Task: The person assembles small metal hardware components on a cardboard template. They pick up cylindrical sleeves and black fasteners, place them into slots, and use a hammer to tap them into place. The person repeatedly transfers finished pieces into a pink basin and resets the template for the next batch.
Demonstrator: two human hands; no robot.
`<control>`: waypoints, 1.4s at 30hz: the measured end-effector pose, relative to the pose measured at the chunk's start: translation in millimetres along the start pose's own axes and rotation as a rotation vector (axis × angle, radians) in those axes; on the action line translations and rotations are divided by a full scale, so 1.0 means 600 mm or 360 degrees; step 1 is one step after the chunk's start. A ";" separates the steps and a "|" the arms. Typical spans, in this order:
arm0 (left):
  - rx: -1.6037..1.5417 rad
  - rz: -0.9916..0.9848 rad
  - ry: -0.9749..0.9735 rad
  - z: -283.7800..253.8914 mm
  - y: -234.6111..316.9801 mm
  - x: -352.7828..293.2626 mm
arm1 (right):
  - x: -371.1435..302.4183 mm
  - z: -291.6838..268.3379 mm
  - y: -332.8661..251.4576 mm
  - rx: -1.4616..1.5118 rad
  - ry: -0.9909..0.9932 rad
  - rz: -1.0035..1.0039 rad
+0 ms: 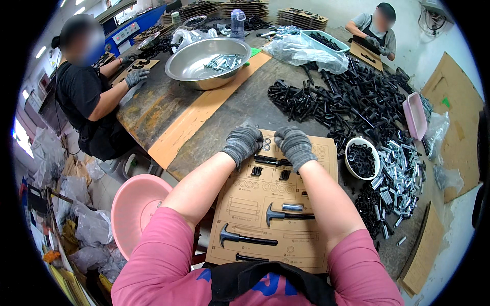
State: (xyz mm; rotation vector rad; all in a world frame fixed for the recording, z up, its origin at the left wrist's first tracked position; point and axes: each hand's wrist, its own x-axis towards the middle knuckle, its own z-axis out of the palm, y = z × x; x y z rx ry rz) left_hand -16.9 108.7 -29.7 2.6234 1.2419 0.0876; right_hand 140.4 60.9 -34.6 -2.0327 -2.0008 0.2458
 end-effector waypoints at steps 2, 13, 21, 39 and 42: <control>-0.0019 -0.0001 0.0009 0.005 -0.008 0.001 | -0.034 -0.019 0.008 0.0080 0.0174 -0.0061; -0.0586 0.0109 0.0711 0.015 -0.059 -0.181 | -0.395 -0.058 0.088 0.0299 0.0612 0.0030; -0.1255 -0.0442 0.0240 0.073 -0.054 -0.451 | -0.465 -0.036 0.086 0.0017 0.0230 0.0092; -0.2801 -0.0676 0.0792 0.145 -0.061 -0.519 | -0.421 -0.044 0.042 0.0637 -0.0148 -0.0128; -0.3187 -0.0795 0.1013 0.183 -0.164 -0.533 | -0.385 -0.016 0.002 0.0719 -0.0190 -0.0317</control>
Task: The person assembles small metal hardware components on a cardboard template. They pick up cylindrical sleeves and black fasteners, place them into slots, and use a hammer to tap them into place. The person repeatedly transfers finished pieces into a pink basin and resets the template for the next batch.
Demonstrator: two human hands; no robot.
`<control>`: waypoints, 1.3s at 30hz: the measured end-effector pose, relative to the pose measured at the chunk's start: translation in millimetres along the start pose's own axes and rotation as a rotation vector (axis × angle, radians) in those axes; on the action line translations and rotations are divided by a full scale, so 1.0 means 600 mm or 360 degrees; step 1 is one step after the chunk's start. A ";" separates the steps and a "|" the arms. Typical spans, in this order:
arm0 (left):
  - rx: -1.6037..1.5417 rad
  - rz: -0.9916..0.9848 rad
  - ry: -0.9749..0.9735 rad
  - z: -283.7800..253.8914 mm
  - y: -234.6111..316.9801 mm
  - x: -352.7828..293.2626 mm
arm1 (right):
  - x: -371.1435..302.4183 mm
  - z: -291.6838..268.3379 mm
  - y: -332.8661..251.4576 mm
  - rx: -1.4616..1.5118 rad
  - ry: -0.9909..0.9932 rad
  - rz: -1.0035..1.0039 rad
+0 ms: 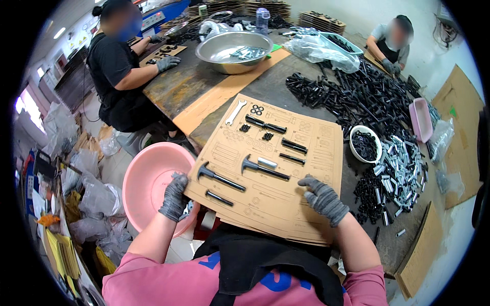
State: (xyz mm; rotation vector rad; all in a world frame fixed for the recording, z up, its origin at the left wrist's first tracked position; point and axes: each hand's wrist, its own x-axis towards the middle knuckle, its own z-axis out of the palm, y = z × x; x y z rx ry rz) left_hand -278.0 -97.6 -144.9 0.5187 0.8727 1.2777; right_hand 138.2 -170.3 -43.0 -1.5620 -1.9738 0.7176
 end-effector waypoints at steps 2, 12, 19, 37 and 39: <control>-0.0203 0.0048 0.0105 -0.003 0.020 0.005 | 0.037 0.018 -0.028 0.0061 -0.0084 0.0034; -0.0977 0.0306 -0.0108 0.003 -0.045 0.060 | 0.186 0.112 -0.083 -0.0080 -0.0326 -0.0029; -0.0582 0.0370 0.0706 -0.011 -0.100 0.126 | 0.252 0.132 -0.128 -0.0269 -0.0541 0.0060; -0.0417 0.0471 0.0818 -0.044 0.113 0.256 | 0.076 0.000 0.016 0.0276 0.0140 0.0158; -0.0378 0.0473 0.0882 -0.054 0.121 0.282 | 0.039 -0.021 0.027 0.0315 0.0196 0.0331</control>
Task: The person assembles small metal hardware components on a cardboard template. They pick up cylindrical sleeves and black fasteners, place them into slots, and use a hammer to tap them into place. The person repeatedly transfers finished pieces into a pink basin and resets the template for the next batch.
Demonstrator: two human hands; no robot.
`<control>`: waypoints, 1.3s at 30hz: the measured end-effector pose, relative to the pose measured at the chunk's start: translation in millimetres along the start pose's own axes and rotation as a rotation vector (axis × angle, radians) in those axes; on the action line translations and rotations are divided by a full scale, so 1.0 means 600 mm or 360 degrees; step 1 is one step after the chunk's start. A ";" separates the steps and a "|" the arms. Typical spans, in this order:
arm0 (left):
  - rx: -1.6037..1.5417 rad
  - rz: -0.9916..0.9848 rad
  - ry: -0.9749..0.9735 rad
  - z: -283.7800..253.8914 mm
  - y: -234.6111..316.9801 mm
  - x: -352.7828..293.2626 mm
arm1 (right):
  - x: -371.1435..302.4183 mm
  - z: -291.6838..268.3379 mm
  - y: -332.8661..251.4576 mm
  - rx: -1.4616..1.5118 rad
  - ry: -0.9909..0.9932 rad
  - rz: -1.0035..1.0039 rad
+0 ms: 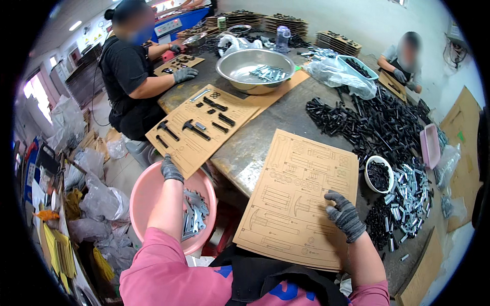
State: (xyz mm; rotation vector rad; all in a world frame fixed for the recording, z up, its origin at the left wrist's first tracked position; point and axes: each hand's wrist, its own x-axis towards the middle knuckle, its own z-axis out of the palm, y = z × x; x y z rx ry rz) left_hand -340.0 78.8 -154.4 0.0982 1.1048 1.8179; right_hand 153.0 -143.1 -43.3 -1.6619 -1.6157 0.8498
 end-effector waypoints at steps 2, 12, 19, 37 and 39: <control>0.0082 0.0046 0.0068 -0.003 0.005 0.039 | -0.016 -0.014 0.007 0.0041 0.0049 0.0089; 0.0955 0.1246 0.0160 -0.024 0.043 0.044 | 0.020 0.025 0.009 -0.0186 0.0292 -0.0370; 0.0896 0.1351 -0.0940 0.184 -0.044 -0.148 | 0.046 0.052 0.014 -0.0084 0.0211 -0.0382; 0.2814 0.1794 -0.2162 0.705 -0.377 -0.219 | 0.051 0.047 0.005 -0.0489 0.0022 -0.0376; 0.2974 0.1568 -0.2369 0.752 -0.392 -0.247 | 0.054 0.051 0.011 -0.0546 -0.0041 -0.0349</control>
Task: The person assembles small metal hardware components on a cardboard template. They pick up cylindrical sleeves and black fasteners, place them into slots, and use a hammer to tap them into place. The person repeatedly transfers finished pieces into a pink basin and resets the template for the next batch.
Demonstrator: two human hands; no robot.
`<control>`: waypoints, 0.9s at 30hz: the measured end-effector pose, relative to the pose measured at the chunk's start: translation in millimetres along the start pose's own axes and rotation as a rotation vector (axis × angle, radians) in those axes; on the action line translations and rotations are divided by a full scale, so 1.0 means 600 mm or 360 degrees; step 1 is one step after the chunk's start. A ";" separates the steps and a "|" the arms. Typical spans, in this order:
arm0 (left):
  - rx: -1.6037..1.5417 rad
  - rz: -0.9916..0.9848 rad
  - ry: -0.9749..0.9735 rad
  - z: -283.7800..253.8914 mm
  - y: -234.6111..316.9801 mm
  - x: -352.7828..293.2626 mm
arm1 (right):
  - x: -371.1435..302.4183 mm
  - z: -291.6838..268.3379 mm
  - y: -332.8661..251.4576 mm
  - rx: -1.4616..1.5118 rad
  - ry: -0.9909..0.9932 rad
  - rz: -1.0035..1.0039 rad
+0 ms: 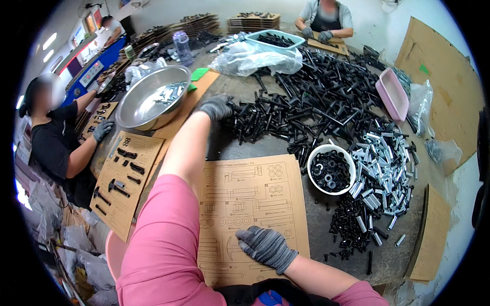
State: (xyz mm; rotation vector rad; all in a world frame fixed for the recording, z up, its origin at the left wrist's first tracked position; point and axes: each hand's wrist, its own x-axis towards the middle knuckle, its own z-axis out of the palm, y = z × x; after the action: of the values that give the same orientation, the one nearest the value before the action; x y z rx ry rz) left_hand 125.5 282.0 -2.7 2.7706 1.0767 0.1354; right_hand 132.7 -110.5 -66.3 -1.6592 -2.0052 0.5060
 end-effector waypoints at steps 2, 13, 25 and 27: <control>-0.0064 0.0020 -0.0140 0.015 -0.009 0.050 | 0.000 -0.002 -0.004 -0.0005 -0.0003 0.0012; 0.0403 0.0030 -0.0196 0.064 0.007 0.083 | 0.004 -0.008 0.000 0.0020 -0.0083 0.0018; -0.0074 0.0107 -0.0169 0.062 0.015 -0.068 | 0.004 0.005 0.002 -0.0068 -0.0019 -0.0058; -0.0092 0.0011 -0.0157 0.069 0.006 -0.072 | 0.003 0.010 0.005 -0.0071 -0.0013 -0.0064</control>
State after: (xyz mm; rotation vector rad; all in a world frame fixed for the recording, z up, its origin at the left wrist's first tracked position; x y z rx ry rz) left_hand 102.3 245.3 -43.8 2.6989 1.0229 0.0296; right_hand 131.2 -108.2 -72.8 -1.6416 -2.0655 0.4578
